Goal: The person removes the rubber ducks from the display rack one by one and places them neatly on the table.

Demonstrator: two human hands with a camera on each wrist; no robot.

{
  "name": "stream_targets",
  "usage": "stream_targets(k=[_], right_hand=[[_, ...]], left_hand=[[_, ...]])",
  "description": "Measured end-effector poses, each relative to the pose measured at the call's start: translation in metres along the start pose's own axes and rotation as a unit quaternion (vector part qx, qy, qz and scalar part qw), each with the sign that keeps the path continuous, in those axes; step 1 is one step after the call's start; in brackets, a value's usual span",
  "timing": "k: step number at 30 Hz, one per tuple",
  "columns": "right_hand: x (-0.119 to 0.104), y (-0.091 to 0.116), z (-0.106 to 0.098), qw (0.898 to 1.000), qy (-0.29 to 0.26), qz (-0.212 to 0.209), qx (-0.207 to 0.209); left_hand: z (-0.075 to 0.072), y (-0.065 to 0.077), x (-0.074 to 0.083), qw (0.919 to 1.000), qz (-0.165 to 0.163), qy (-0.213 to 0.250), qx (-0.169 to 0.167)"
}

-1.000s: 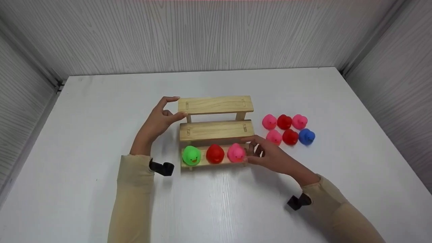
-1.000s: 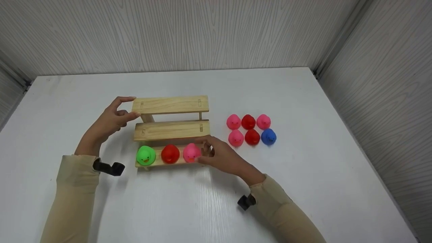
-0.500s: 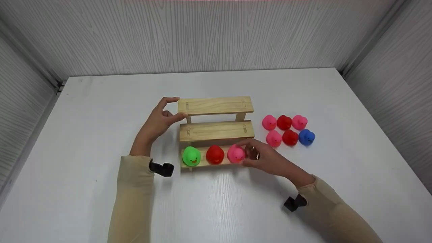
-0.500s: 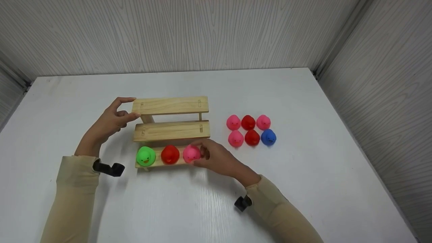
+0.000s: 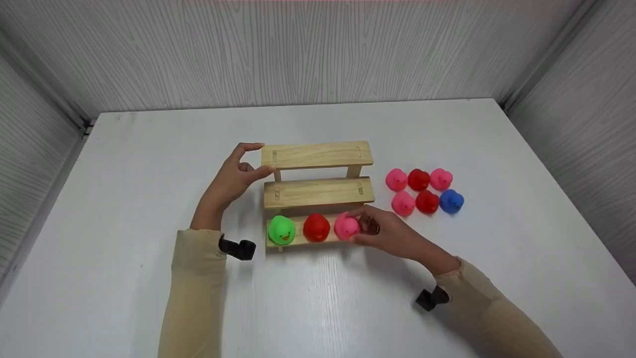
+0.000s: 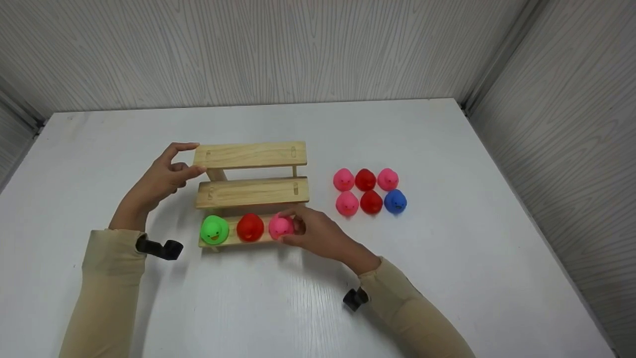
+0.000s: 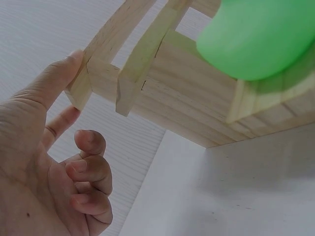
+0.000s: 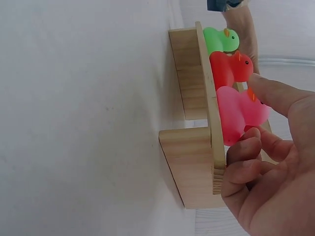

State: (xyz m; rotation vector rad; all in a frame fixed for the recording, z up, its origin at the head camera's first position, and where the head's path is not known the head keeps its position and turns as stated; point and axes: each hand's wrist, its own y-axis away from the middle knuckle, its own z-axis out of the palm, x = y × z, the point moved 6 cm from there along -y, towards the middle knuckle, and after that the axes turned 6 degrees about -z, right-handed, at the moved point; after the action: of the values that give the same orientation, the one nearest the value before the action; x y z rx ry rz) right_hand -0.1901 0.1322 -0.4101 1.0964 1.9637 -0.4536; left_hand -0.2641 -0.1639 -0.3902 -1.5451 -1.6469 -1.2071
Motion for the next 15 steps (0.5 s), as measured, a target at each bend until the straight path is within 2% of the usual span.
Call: stream_targets(k=[7,15], right_hand=[[0.0028,-0.0015,0.0015,1.000,0.004,0.004,0.007],[0.0055,-0.0002,0.0033,1.000,-0.002,0.011,0.025]], left_hand=[[-0.0011,0.0002,-0.0002,1.0000,-0.001,-0.002,-0.002],[-0.0002,0.0017,0.0011,0.9999,0.012,0.009,-0.005]])
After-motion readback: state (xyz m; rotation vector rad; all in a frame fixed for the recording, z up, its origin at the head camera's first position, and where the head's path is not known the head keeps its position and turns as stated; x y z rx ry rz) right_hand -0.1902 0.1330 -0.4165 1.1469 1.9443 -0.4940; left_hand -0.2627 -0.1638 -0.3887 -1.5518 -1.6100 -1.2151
